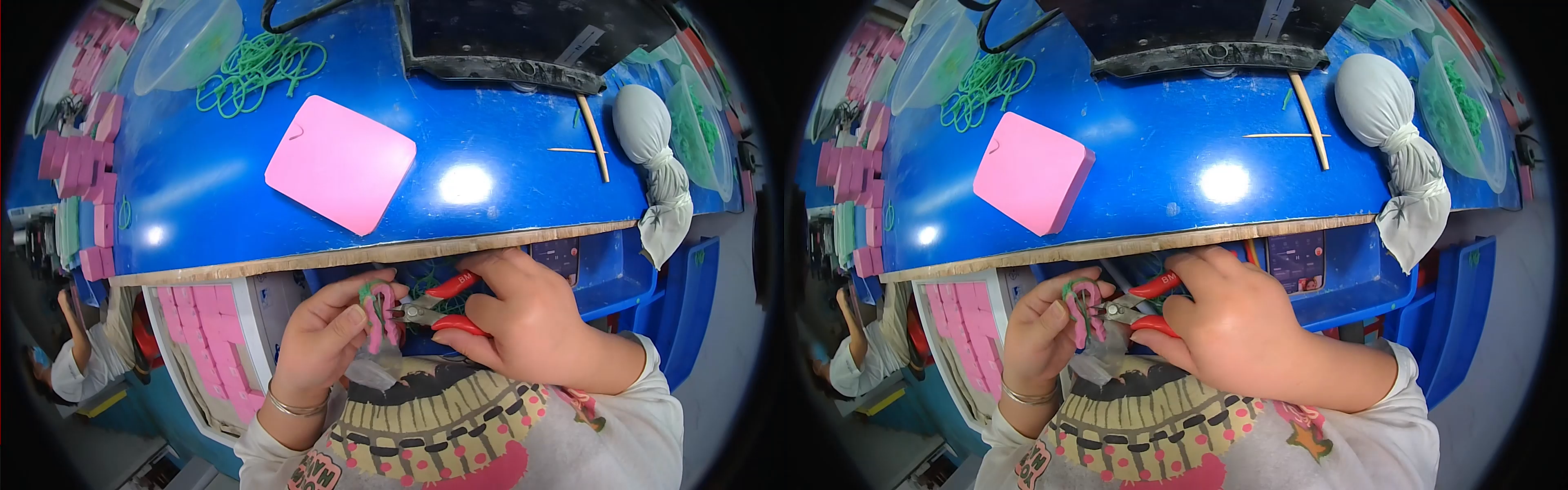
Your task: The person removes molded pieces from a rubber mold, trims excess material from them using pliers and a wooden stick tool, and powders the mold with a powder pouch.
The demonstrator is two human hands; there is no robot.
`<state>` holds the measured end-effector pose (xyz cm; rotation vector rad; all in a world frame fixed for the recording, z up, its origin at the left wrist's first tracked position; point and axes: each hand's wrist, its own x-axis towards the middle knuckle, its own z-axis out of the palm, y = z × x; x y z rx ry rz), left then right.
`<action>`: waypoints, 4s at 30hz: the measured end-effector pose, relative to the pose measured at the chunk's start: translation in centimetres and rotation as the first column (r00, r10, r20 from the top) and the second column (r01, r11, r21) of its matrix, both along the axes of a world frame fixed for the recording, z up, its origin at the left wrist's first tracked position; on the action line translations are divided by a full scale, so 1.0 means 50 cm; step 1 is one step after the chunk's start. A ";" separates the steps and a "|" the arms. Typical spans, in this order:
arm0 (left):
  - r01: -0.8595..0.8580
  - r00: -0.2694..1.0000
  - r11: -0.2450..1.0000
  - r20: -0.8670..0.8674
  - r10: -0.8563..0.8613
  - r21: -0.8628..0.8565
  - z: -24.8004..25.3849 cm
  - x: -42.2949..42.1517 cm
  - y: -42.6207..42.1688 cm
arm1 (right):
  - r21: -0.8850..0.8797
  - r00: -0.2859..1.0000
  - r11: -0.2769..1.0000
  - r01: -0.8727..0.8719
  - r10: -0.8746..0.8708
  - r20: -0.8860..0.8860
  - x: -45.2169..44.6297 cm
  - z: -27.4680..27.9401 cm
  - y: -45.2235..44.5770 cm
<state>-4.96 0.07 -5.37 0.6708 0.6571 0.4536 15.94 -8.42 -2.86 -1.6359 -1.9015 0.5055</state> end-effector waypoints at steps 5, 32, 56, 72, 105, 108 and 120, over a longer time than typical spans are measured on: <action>0.053 0.997 0.995 -0.060 -0.048 0.084 0.000 -0.002 -0.003 | 0.021 0.997 0.999 -0.026 0.024 0.073 -0.002 0.006 0.002; 0.043 0.997 0.994 -0.062 -0.049 -0.101 0.003 0.012 -0.009 | 0.028 0.971 0.985 -0.171 0.164 0.173 0.018 0.017 0.012; -0.070 0.966 0.989 -0.238 0.099 0.127 0.018 0.024 -0.030 | -0.176 0.939 0.977 0.120 -0.054 0.339 -0.042 -0.116 0.002; -0.055 0.997 0.998 -0.059 0.057 0.035 0.015 0.015 -0.029 | -0.470 0.207 0.812 -0.347 -0.422 -0.883 -0.009 -0.051 0.012; 0.044 0.995 0.952 -0.097 -0.015 0.304 0.033 0.027 -0.031 | -0.054 0.760 0.996 -0.068 0.016 -0.650 -0.024 -0.042 0.014; 0.076 0.977 0.780 -0.205 0.068 0.621 0.030 0.026 -0.039 | -0.120 0.679 0.986 -0.115 -0.010 -0.734 -0.025 -0.043 0.011; 0.010 0.997 0.802 -0.071 0.040 0.597 0.027 0.020 -0.039 | -0.175 0.490 0.951 -0.256 -0.028 -0.871 -0.034 -0.035 0.001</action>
